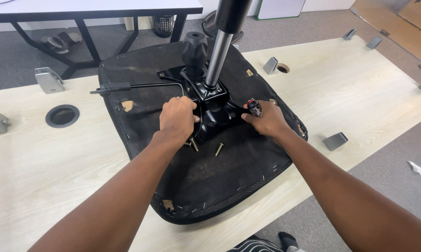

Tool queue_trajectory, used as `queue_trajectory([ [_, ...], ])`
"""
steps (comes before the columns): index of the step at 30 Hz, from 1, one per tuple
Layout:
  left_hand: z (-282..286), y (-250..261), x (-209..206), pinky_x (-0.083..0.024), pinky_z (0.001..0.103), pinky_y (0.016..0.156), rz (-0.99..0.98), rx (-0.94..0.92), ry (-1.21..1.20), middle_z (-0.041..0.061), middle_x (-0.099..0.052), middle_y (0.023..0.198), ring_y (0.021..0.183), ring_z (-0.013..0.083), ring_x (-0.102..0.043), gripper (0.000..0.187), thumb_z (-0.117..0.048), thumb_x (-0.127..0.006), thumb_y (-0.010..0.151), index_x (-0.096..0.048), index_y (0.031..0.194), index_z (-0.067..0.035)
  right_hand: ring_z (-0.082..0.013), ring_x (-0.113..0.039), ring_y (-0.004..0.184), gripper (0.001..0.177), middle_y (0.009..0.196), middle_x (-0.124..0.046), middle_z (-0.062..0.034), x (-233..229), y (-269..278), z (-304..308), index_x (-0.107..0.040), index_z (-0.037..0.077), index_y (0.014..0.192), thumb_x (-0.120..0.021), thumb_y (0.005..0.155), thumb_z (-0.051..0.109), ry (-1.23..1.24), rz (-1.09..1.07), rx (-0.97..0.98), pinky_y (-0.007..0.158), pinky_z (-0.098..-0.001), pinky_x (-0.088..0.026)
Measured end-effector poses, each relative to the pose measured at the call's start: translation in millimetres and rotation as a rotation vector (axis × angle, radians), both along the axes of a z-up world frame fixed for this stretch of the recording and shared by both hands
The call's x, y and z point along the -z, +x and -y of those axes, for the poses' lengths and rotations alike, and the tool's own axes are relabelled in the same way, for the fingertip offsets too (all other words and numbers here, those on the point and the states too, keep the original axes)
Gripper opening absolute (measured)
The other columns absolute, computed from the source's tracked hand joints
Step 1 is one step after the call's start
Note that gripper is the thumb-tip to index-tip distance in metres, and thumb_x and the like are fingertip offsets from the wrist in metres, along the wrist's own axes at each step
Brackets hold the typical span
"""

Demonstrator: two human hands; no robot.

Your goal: The person aligns the chair base to the underside of an overturned chair seat and secures it by inserting and tightening a screw with a screwdriver. The person then continues to tighten the screw to fasten the base to the seat.

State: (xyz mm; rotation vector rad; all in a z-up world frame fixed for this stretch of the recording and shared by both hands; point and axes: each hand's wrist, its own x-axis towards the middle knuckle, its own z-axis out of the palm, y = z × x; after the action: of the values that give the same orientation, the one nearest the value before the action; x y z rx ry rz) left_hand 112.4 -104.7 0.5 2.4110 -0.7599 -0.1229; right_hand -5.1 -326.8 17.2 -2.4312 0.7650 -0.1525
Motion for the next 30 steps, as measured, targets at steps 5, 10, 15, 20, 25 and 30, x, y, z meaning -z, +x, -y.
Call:
queue_trajectory([
  [5,-2.9,-2.3,-3.1,-0.058,0.044,0.089,0.026,0.016,-0.023,0.016,-0.072,0.101,0.104,0.0312,-0.069,0.025,-0.019,-0.079,0.083,-0.073,0.104,-0.005,-0.0152,-0.066,0.063,0.040,0.079,-0.072,-0.0070,-5.9,-5.8,-3.8,-0.073,0.014,0.121,-0.079,0.085,0.030,0.098,-0.006,0.037,0.057,-0.0327,-0.056],
  [10,-7.9,-3.1,-8.8,-0.055,0.043,0.100,-0.053,0.026,0.080,0.016,-0.068,0.118,0.117,0.0310,-0.064,0.031,-0.023,-0.075,0.090,-0.074,0.116,-0.008,-0.0152,-0.064,0.061,0.042,0.076,-0.068,-0.0074,-7.1,-10.4,-6.3,-0.071,0.014,0.124,-0.079,0.086,0.030,0.127,-0.006,0.029,0.057,-0.0330,-0.055],
  [15,-7.9,-6.3,-10.8,-0.052,0.044,0.103,-0.059,0.034,0.073,0.015,-0.066,0.125,0.119,0.0305,-0.063,0.046,-0.025,-0.075,0.088,-0.066,0.131,-0.011,-0.0122,-0.063,0.066,0.046,0.079,-0.066,-0.0036,-10.4,-12.6,-5.7,-0.069,0.018,0.130,-0.077,0.088,0.033,0.162,-0.094,0.044,0.058,-0.0321,-0.055],
  [20,-10.5,-6.4,-10.9,-0.051,0.043,0.106,-0.091,0.034,0.098,0.016,-0.064,0.128,0.123,0.0309,-0.061,0.048,-0.026,-0.075,0.089,-0.064,0.135,-0.013,-0.0122,-0.062,0.066,0.052,0.080,-0.065,-0.0042,-11.2,-16.0,-6.4,-0.065,0.019,0.135,-0.077,0.087,0.032,0.166,-0.078,-0.004,0.058,-0.0315,-0.055],
  [25,-13.0,-4.2,-12.1,-0.049,0.045,0.108,-0.101,0.053,0.090,0.015,-0.062,0.134,0.127,0.0321,-0.058,0.052,-0.026,-0.075,0.089,-0.062,0.137,-0.013,-0.0127,-0.062,0.065,0.054,0.078,-0.064,-0.0035,-11.2,-17.8,-7.4,-0.064,0.018,0.136,-0.078,0.086,0.032,0.155,-0.062,-0.017,0.057,-0.0319,-0.055],
  [30,-12.6,-3.9,-12.6,-0.047,0.046,0.111,-0.085,0.068,0.124,0.015,-0.060,0.136,0.131,0.0327,-0.055,0.052,-0.027,-0.076,0.089,-0.063,0.137,-0.015,-0.0129,-0.063,0.063,0.054,0.075,-0.064,-0.0047,-10.7,-18.1,-5.8,-0.065,0.019,0.136,-0.078,0.086,0.033,0.126,-0.072,-0.020,0.057,-0.0315,-0.055],
])
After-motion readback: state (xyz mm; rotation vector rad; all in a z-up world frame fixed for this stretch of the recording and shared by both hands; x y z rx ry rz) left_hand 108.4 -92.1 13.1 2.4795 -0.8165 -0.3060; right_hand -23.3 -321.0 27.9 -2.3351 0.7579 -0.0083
